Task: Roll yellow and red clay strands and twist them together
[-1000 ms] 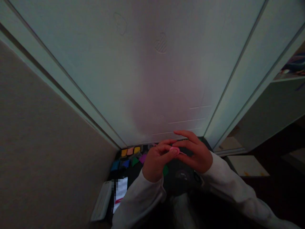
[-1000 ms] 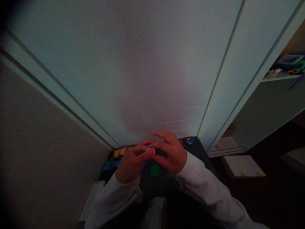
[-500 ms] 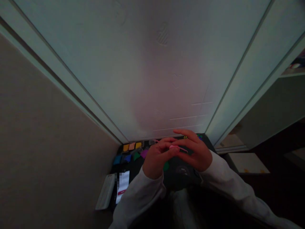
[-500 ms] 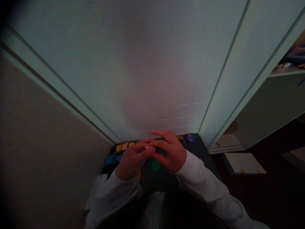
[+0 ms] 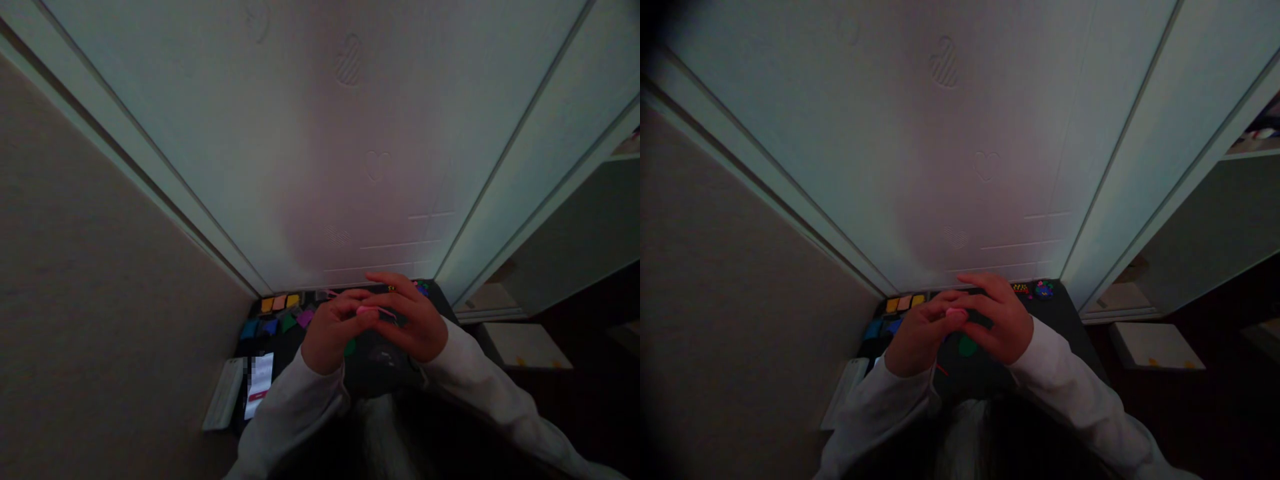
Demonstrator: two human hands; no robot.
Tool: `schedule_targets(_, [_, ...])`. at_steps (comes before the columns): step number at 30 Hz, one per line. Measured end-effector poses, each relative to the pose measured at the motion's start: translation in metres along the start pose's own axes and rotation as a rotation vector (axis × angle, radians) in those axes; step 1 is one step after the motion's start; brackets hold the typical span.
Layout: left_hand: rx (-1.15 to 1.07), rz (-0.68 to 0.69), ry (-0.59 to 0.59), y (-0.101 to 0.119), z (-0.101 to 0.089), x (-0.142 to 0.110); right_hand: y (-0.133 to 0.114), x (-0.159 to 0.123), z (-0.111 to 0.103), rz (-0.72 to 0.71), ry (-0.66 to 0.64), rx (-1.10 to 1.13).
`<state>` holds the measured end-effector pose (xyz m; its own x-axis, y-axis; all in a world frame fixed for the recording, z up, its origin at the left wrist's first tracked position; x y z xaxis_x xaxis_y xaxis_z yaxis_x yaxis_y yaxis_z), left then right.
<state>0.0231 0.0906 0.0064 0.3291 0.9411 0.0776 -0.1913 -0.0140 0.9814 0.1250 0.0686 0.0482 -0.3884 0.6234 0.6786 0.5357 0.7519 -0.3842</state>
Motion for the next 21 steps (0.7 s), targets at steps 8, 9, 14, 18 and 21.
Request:
schedule_targets(8, [0.02, -0.021, 0.039, -0.004, -0.008, 0.001, 0.005, -0.001, 0.0, 0.014, 0.003, 0.001])
schedule_targets(9, [0.026, -0.017, 0.055, -0.004, -0.01, 0.001, 0.006, -0.002, 0.001, 0.015, 0.001, -0.001])
schedule_targets(14, [0.07, 0.025, 0.128, -0.002, -0.018, -0.001, 0.008, -0.002, 0.004, 0.024, -0.003, 0.0])
schedule_targets(18, [0.095, 0.042, 0.116, 0.0, -0.017, -0.001, 0.009, -0.003, 0.005, 0.032, -0.003, 0.009])
schedule_targets(21, [0.115, 0.03, 0.09, -0.001, -0.016, -0.001, 0.01, -0.004, 0.004, 0.042, -0.002, 0.018])
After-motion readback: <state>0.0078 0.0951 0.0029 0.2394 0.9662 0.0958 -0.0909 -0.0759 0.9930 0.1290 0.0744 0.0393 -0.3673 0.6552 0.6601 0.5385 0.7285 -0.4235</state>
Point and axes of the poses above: each hand's wrist, its own x-axis towards the middle knuckle, its own z-axis out of the palm, y = z × x, the point moved 7 cm from there along x, towards the middle knuckle, and after that the axes turned 6 degrees about -x, right-handed, at the moved point
